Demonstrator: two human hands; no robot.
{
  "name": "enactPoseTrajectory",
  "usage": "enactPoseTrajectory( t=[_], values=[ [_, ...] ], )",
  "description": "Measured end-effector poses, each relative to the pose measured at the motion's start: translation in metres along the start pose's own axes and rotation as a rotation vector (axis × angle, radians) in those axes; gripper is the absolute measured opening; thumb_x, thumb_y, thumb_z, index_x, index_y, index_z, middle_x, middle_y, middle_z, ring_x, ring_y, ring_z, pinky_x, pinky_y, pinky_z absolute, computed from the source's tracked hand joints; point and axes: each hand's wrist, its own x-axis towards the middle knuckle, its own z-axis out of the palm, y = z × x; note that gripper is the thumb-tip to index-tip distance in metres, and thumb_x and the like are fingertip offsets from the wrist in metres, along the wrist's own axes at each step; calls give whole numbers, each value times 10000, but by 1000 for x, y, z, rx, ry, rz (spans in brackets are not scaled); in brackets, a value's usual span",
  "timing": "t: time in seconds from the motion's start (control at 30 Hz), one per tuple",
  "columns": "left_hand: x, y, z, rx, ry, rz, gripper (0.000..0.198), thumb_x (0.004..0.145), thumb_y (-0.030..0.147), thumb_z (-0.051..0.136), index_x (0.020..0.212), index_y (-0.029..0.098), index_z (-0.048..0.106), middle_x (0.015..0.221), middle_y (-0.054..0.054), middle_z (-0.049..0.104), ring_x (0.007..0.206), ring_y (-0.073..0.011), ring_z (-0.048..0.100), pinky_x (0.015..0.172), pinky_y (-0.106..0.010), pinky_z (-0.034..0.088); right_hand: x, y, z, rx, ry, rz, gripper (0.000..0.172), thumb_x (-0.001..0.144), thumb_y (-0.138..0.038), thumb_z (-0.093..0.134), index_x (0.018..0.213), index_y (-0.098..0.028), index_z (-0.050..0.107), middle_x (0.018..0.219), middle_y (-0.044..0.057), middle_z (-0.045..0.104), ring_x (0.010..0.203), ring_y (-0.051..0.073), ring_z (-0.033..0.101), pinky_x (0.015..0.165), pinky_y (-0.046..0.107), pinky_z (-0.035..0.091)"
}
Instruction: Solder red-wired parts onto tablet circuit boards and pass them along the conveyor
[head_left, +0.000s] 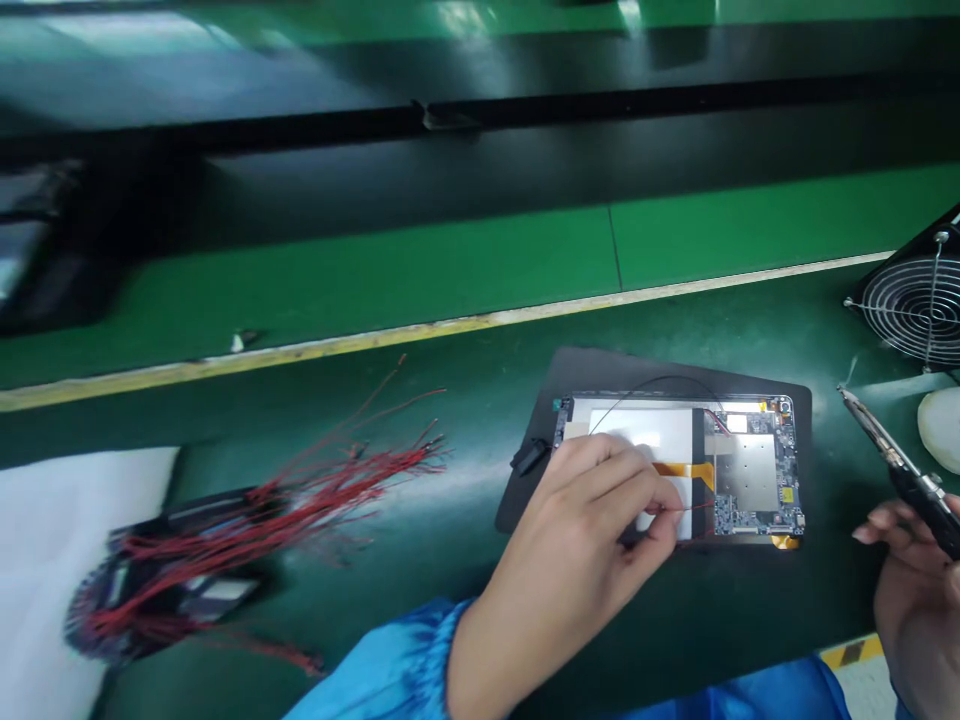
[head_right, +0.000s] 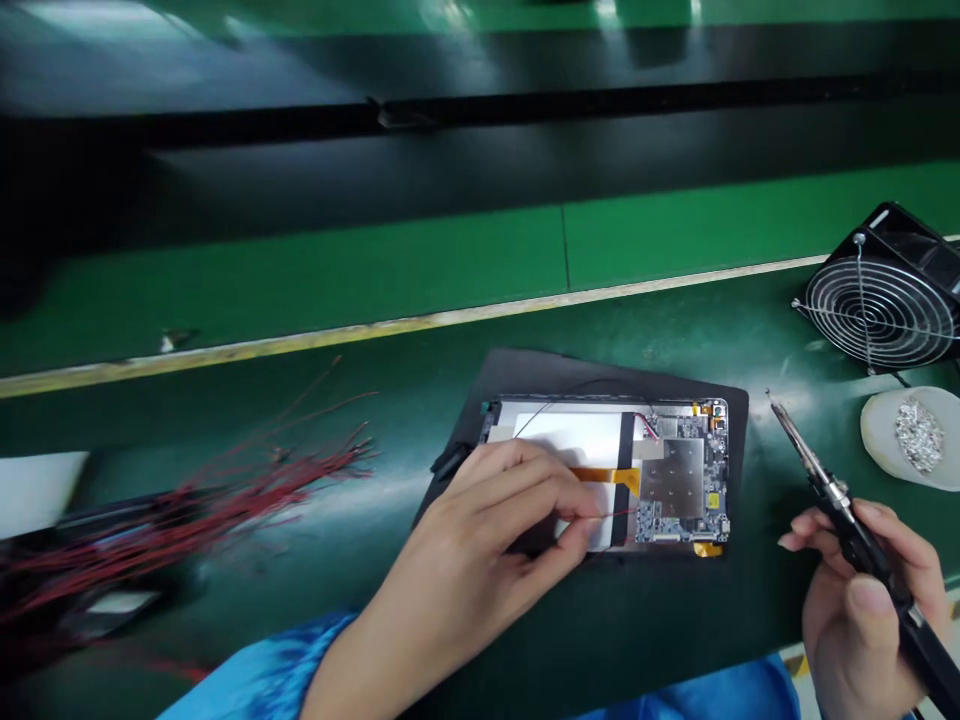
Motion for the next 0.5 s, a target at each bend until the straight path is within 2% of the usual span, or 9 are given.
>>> enactPoseTrajectory(
  t=[0.1,0.17,0.27,0.37,0.43,0.5],
  values=[
    [-3,0,-6,17,1,28,120,1007,108,613,977,209,670,916,9,702,910,-178,593,874,-321,449,-1,0,1,18,-1,10,335,829,-377,823,1101,-214,715,958,31,693,711,245,703,532,348,627],
    [-11,0,-12,77,-8,79,134,1024,142,606,1122,200,675,1090,-43,716,1053,-206,623,955,-352,477,0,1,2,25,-7,2,345,829,-375,833,1111,-216,715,954,36,696,708,243,699,525,347,627],
    [-28,0,-19,246,-100,221,293,1051,264,577,1321,164,630,1377,-134,636,1304,-301,560,1110,-473,447,2,2,5,27,-14,-26,319,837,-350,811,1112,-217,720,909,44,698,691,252,690,491,345,613],
    [-35,-9,-20,450,-168,322,371,1068,249,539,1422,147,582,1480,-146,583,1378,-317,521,1160,-505,434,1,3,6,55,-10,-26,293,854,-329,787,1115,-214,722,923,51,691,709,251,703,494,339,616],
    [-20,-25,-16,545,-141,343,391,1065,233,555,1446,143,566,1477,-143,594,1361,-301,547,1152,-483,467,-1,6,3,81,-1,-25,300,854,-324,804,1116,-204,722,943,59,698,715,247,716,518,330,630],
    [16,-45,-10,615,-102,301,404,1051,263,595,1434,134,579,1477,-153,596,1364,-308,557,1163,-483,472,-2,13,-3,109,13,-24,317,839,-326,830,1112,-202,728,937,60,716,706,239,722,545,312,642]
  ],
)
